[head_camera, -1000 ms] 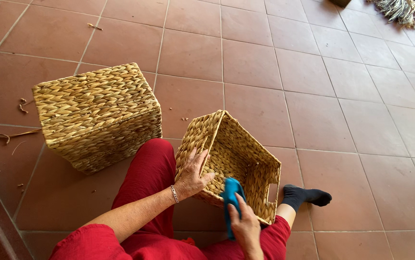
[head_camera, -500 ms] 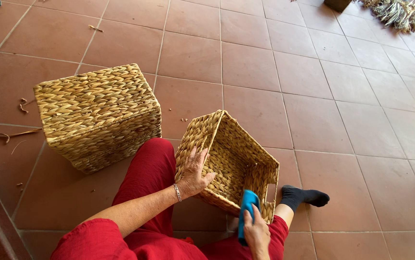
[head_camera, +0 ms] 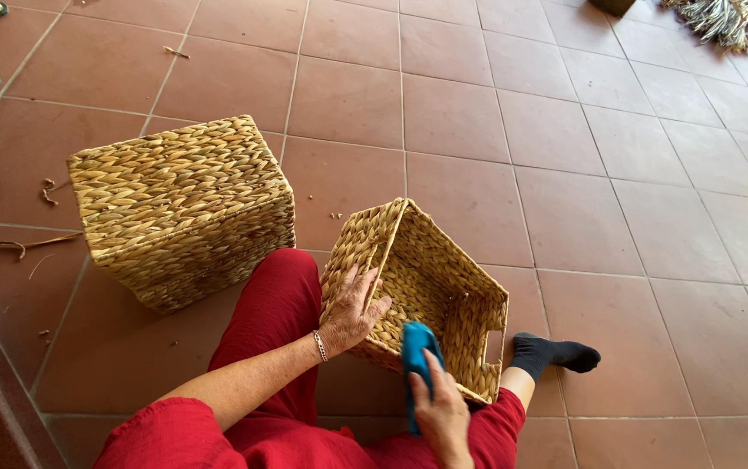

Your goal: The person sits on a tiled floor and wipes a woven basket with a blue cloth, cleaning the exterior and interior surfaces. The basket is rotated and lifted to reach all sides, and the cloth is used to remove dust or debris.

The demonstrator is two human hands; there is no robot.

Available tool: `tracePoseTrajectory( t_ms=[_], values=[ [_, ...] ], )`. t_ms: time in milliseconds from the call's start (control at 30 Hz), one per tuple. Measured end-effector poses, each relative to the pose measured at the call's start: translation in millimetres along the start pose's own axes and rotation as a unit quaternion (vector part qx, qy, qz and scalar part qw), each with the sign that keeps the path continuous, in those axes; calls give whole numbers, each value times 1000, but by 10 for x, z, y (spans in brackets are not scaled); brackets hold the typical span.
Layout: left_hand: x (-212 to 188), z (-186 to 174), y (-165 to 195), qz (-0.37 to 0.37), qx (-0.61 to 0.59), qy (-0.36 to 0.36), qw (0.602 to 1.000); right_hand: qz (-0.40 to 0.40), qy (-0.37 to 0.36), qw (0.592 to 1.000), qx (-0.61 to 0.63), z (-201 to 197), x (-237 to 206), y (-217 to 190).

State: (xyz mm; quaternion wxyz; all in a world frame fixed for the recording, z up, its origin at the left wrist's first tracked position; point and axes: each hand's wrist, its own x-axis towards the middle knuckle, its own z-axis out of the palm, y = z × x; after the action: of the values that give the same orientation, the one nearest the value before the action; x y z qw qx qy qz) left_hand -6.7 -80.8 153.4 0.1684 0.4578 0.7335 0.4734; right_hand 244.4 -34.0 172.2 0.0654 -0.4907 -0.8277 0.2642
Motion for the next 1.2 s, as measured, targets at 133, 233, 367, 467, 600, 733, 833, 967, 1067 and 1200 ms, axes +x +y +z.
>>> tracePoseTrajectory(
  t_ms=[133, 233, 367, 467, 600, 733, 833, 967, 1067, 1200],
  values=[
    [110, -25, -41, -59, 25, -31, 997, 154, -12, 987, -33, 11, 93, 941],
    [127, -30, -45, -54, -3, 12, 998, 231, -9, 969, -82, 40, 170, 1373],
    [58, -16, -20, -4, 18, 29, 999, 219, -5, 973, -72, 111, 220, 1201],
    [19, 5, 1, -2, -5, 39, 999, 121, 29, 992, -2, 136, 88, 599],
    [8, 21, 16, -27, -25, 30, 999, -23, 11, 998, 62, 132, -122, -347],
    [-23, -25, 13, -3, -3, 41, 999, -129, 48, 986, 89, 53, -198, -810],
    [-46, -66, 1, -10, -34, 4, 999, -101, 39, 991, 75, 2, -164, -675],
    [-54, -48, -20, -26, -11, -26, 999, -37, 34, 989, 140, 27, -56, -70],
    [-97, -29, -37, -10, 17, -32, 999, 82, -13, 976, 202, 71, 103, 463],
    [-249, -142, -75, 90, 18, -42, 995, 141, -6, 979, 147, 96, 231, 1029]
  ],
)
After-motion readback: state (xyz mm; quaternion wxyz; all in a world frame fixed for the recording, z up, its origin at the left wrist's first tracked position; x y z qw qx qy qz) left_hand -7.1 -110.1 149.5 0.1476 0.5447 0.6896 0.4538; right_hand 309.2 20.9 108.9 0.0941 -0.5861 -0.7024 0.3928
